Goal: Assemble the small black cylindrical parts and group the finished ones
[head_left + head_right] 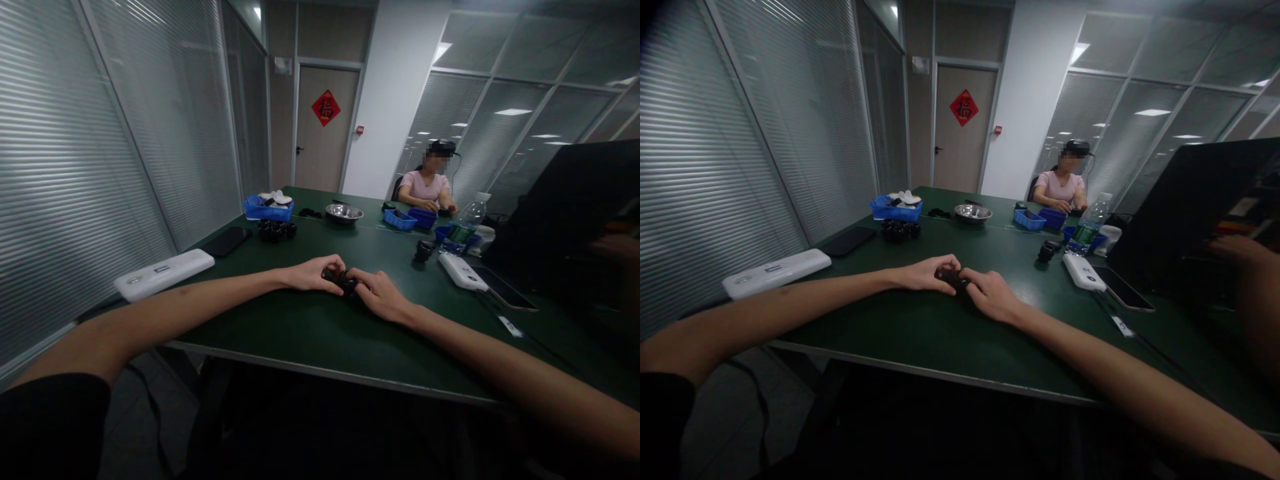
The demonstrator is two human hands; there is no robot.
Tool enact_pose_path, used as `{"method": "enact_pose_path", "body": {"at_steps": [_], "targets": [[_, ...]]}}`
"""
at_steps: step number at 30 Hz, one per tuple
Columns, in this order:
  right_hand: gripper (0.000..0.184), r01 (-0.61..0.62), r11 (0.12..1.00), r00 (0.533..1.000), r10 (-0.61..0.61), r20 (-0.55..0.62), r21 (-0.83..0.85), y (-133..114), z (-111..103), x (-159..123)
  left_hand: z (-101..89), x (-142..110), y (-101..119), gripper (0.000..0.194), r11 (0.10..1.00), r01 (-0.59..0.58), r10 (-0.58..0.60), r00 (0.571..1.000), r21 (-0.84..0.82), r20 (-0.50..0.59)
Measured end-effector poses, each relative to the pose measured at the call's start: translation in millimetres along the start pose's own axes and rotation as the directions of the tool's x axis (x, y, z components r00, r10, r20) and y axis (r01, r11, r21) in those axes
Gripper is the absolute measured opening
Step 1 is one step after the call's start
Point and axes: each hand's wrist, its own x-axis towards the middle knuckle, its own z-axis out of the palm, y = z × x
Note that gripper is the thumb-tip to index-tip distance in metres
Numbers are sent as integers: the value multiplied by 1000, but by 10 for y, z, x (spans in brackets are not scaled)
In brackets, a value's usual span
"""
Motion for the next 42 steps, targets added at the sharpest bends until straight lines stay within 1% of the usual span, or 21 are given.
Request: {"method": "enact_pose_path", "body": {"at_steps": [2, 6, 12, 15, 19, 23, 27, 31, 33, 37, 40, 42], "targets": [[34, -5, 1000, 1000, 5, -3, 1, 1, 1, 1, -12, 2, 0, 55, 1000, -23, 22, 999, 17, 27], [32, -2, 1000, 1000, 2, -8, 13, -16, -6, -12, -32, 10, -1, 48, 996, -54, 49, 996, 74, 73], [28, -18, 999, 1000, 18, 7, 48, -81, -14, -27, -1, 16, -23, 44, 1000, 2, -2, 1000, 6, -6], [29, -21, 999, 1000, 20, 14, 37, -96, -16, -21, 8, 19, -51, 46, 1000, -1, 1, 1000, 4, -22], [32, -9, 1000, 1000, 9, 7, 14, -66, -14, -14, -10, 16, -47, 54, 999, -23, 22, 1000, 31, 19], [35, -18, 1000, 1000, 17, 10, 6, -16, -14, -9, -31, 14, -18, 50, 995, -53, 48, 996, 79, 69], [34, -15, 1000, 1000, 14, 7, 14, -10, -15, -10, -26, 13, -15, 49, 996, -36, 32, 998, 81, 47], [30, -17, 999, 1000, 17, 3, 46, -63, -19, -19, -16, 13, -35, 51, 998, -7, 6, 1000, 62, 17], [32, -31, 997, 999, 31, 10, 65, -87, -19, -22, -17, 14, -43, 53, 998, -20, 19, 1000, 60, 23], [33, -26, 998, 1000, 26, 15, 55, -84, -12, -20, -26, 16, -37, 56, 995, -78, 74, 994, 54, 74], [34, -19, 1000, 1000, 19, 23, 24, -56, -3, -20, -29, 17, -24, 54, 994, -91, 86, 992, 58, 93], [34, -18, 1000, 1000, 18, 19, -9, -37, 3, -22, -25, 17, -16, 53, 994, -84, 78, 993, 65, 85]]}}
